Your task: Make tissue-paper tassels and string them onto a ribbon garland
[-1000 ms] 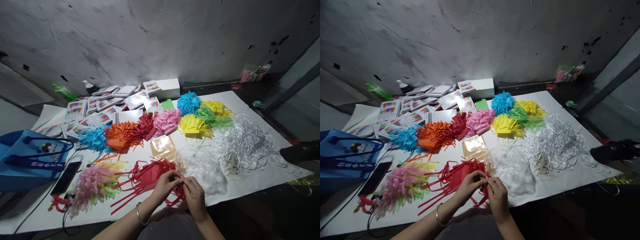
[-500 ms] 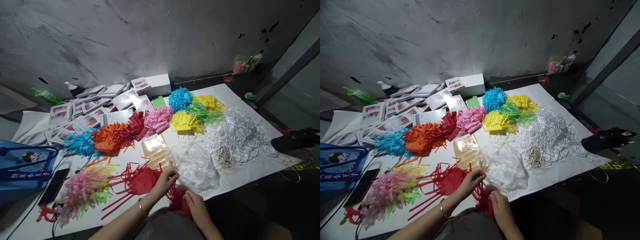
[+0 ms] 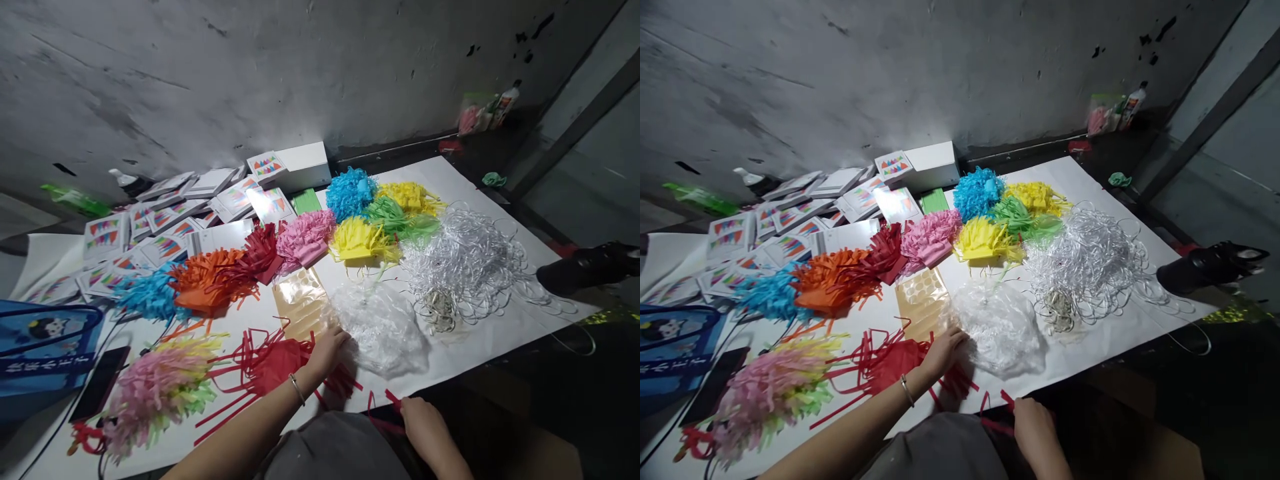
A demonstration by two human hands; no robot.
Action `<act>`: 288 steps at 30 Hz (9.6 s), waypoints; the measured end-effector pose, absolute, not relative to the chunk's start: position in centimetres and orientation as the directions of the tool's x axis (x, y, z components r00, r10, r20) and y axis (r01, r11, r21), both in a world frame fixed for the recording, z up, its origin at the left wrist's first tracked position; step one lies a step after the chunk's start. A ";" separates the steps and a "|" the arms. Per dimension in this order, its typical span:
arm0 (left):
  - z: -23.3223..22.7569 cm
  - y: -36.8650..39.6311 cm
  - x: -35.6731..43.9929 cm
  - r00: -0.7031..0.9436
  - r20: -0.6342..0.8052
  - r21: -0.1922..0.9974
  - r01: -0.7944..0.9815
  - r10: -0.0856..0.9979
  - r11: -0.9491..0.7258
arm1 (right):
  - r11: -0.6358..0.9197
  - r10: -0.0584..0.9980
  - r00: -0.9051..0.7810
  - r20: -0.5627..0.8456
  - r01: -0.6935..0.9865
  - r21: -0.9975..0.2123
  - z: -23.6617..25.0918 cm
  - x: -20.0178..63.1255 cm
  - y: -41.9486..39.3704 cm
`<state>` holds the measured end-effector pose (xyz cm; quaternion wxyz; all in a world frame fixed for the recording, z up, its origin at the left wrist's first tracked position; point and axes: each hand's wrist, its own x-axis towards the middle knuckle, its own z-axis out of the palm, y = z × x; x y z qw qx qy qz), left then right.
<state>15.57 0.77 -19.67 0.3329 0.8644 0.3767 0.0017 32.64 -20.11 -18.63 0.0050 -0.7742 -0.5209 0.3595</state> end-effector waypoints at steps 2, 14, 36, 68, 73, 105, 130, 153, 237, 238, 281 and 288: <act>-19.8 0.4 15.5 0.729 -0.262 0.568 0.646 0.633 -0.510 | -0.433 0.809 0.165 -0.564 0.816 -0.382 -18.3 32.7 -19.8; -19.8 -0.3 16.7 0.658 -0.293 0.587 0.696 0.694 -0.412 | -0.346 0.788 0.019 -0.615 0.841 -0.417 -16.6 30.9 -17.1; -12.5 -2.6 15.2 0.620 -0.495 0.780 0.008 0.609 0.626 | -0.033 0.961 0.244 0.128 0.563 -0.826 -13.2 28.7 -13.9; -6.6 -3.8 2.4 0.540 -0.298 0.948 0.067 0.787 0.312 | 0.132 0.957 -0.289 -0.028 0.517 -0.846 -7.0 20.4 -10.3; -6.8 -3.9 0.6 0.587 -0.334 0.906 -0.017 0.738 0.424 | 0.141 0.966 -0.257 -0.001 0.531 -0.836 -7.7 19.1 -10.0; -8.9 3.2 -15.7 0.015 0.005 0.832 0.555 1.000 -0.012 | 0.168 0.946 -0.322 -0.051 0.615 -0.770 -16.9 13.7 -6.3; -23.8 -3.2 -7.0 0.707 0.141 0.393 0.603 0.693 -0.694 | 0.607 0.768 -0.487 0.417 0.761 -0.229 -28.6 13.8 -6.0; -21.6 -2.8 -6.1 0.504 -0.050 0.458 0.779 0.862 -0.428 | 0.485 0.863 -0.384 0.330 0.811 -0.326 -25.0 16.0 -4.4; -21.0 0.1 -4.6 0.203 -0.026 0.277 0.942 0.979 -0.188 | 0.219 0.954 -0.153 0.259 0.942 -0.253 -23.4 13.3 -2.2; -21.0 0.2 -4.6 0.199 -0.026 0.276 0.943 0.980 -0.185 | 0.261 0.945 -0.194 0.265 0.932 -0.252 -23.5 13.3 -2.2; -23.1 0.3 -4.5 0.678 -0.051 0.326 0.706 0.734 -0.629 | 0.433 0.873 -0.338 0.350 0.868 -0.241 -24.9 12.2 -3.5; -20.0 -0.9 -3.9 0.499 -0.104 0.479 0.783 0.860 -0.396 | 0.527 0.813 -0.403 0.420 0.816 -0.238 -23.2 12.8 -3.1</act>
